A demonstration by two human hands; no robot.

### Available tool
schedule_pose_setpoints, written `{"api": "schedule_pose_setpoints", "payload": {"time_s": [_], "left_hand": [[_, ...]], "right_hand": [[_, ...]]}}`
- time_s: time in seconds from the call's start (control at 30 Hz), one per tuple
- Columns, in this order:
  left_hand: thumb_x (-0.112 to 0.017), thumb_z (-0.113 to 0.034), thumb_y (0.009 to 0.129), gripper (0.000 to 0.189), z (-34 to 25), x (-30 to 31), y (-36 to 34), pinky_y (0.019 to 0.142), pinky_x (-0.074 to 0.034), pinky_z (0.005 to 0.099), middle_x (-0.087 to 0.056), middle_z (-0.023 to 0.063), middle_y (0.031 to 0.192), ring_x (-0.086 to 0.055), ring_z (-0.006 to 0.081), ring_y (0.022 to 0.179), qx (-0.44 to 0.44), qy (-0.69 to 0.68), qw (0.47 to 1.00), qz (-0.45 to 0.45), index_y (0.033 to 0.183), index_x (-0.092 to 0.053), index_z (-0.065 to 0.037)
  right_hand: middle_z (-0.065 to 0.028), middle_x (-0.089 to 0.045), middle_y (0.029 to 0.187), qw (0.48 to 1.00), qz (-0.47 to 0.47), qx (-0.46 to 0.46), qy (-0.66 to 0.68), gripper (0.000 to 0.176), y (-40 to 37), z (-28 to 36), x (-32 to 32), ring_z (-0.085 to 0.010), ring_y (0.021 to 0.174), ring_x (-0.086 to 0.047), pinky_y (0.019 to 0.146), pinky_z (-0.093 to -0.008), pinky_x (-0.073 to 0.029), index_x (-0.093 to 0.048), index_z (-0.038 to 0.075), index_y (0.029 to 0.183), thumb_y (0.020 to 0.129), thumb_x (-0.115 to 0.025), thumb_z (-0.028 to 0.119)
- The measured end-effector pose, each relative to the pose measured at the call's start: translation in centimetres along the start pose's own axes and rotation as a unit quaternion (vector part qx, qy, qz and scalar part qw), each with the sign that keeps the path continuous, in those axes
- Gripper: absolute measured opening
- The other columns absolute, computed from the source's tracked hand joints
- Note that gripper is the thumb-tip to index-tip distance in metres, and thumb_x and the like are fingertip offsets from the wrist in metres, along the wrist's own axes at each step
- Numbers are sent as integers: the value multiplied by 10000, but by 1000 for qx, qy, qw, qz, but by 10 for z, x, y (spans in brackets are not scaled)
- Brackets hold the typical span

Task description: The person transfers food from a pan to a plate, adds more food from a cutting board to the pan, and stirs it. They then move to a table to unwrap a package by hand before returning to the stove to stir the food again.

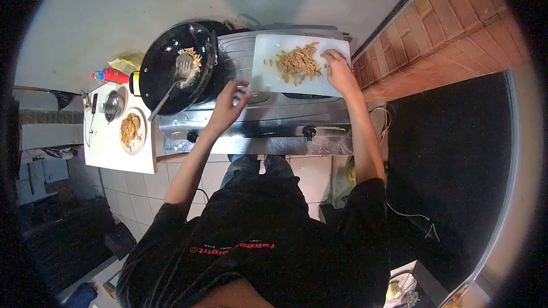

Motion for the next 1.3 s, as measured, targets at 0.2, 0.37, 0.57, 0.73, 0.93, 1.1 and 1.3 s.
{"api": "schedule_pose_setpoints", "payload": {"time_s": [0.2,0.37,0.57,0.73,0.93,1.1,1.3], "left_hand": [[-732,-240,863,555,1,-34,64,947,-488,457,-501,196,1289,-561,373,1138,-168,142,972,-84,1324,-506,-28],[-760,-272,826,611,-3,-52,89,984,-461,461,-508,199,1267,-529,403,1131,-132,263,953,-72,1333,-510,-39],[-730,-192,839,481,5,-73,106,984,-458,464,-534,184,1209,-526,388,1127,-120,148,981,-24,1263,-552,-47],[-720,-201,859,440,7,-78,108,986,-451,468,-534,181,1206,-520,390,1138,-132,99,986,-33,1241,-563,-50],[-770,-336,827,605,-21,-75,97,1003,-439,471,-500,206,1262,-505,397,1166,-173,165,970,-38,1307,-531,-56],[-767,-368,829,656,-17,-70,91,1015,-432,475,-477,208,1298,-497,396,1186,-182,154,971,-13,1345,-498,-64],[-727,-310,874,571,-29,-41,70,1022,-428,462,-478,184,1305,-490,393,1210,-162,146,976,-20,1335,-501,-59]], "right_hand": [[-163,-605,1152,998,20,-44,50,281,-20,25,5,-370,1128,-547,982,-425,-460,-669,11,1125,856,-592,-15],[-151,-611,1035,999,-44,-7,-14,177,-23,12,-10,-374,1081,-557,942,-434,-467,-677,18,1009,856,-591,-12],[-152,-664,1038,976,-55,-133,161,290,-2,27,-14,-351,968,-640,933,-418,-465,-688,35,1030,836,-512,-90],[-172,-623,1220,987,-42,-78,137,466,39,19,6,-326,1136,-590,999,-413,-435,-671,71,1164,796,-462,-125],[-172,-600,1249,994,74,63,44,520,60,-1,-8,-338,1217,-529,1045,-422,-408,-637,61,1242,763,-499,-87],[-174,-605,1173,981,177,29,77,433,40,9,11,-363,1137,-567,1003,-415,-449,-630,44,1248,823,-579,-26],[-170,-613,1103,991,123,14,57,355,29,16,4,-367,1074,-594,940,-424,-475,-638,16,1166,816,-645,-40]]}}
Point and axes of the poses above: each hand's wrist, its own y-axis towards the middle knuckle, its own x-axis out of the back of the hand, z = x × y, the point moved 2 cm from there along y, towards the middle knuckle
